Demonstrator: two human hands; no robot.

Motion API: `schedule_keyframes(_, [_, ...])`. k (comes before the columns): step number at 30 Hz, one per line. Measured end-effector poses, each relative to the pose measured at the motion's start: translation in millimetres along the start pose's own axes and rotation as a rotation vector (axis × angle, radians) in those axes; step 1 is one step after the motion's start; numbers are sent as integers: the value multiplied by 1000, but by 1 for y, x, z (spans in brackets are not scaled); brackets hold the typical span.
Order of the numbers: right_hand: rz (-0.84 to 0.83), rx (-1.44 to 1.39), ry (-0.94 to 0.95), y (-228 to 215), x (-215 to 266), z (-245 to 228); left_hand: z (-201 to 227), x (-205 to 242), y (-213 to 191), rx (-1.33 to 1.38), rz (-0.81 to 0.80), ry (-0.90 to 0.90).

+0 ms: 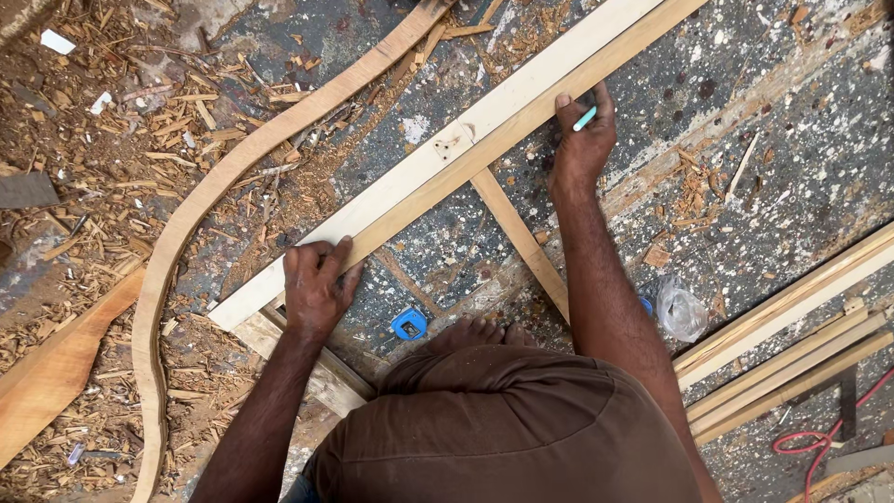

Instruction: The person marks lines on wooden strips using a pencil while positioning them on a workspace floor, occasionally moving other wooden pieces.

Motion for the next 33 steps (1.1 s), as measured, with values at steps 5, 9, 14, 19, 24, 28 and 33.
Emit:
schedule_keyframes(5, [112,130,-86,-20,22,-13,1,-7,-5,3,-7,10])
schedule_keyframes(9, [14,156,-88,-42,63,-16,3,-7,-4,-14,-33,14])
schedule_keyframes(14, [-356,213,-140,-31,112,-3,0,-10,-5,-1,-11,35])
schedule_keyframes(19, [-420,198,-149,-16,123,16,0,-10,-2,19,-12,22])
schedule_keyframes(24, [-393,312,-203,-12,118,25,-4,-9,0,25,-11,38])
schedule_keyframes(28, [-426,297,-167,-8,113,27,-4,-11,3,2,31,60])
schedule_keyframes(33, [-461,249,-152,-9,115,30,-3,-8,1,-9,-3,44])
Point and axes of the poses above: each hand's wrist, its own x-axis away from the middle knuckle, its own y-axis out of the palm, z = x × y, the point moved 2 cm from there along -x, towards the middle knuckle, and after that the axes turned 13 degrees about y, right-handed, at the moved point
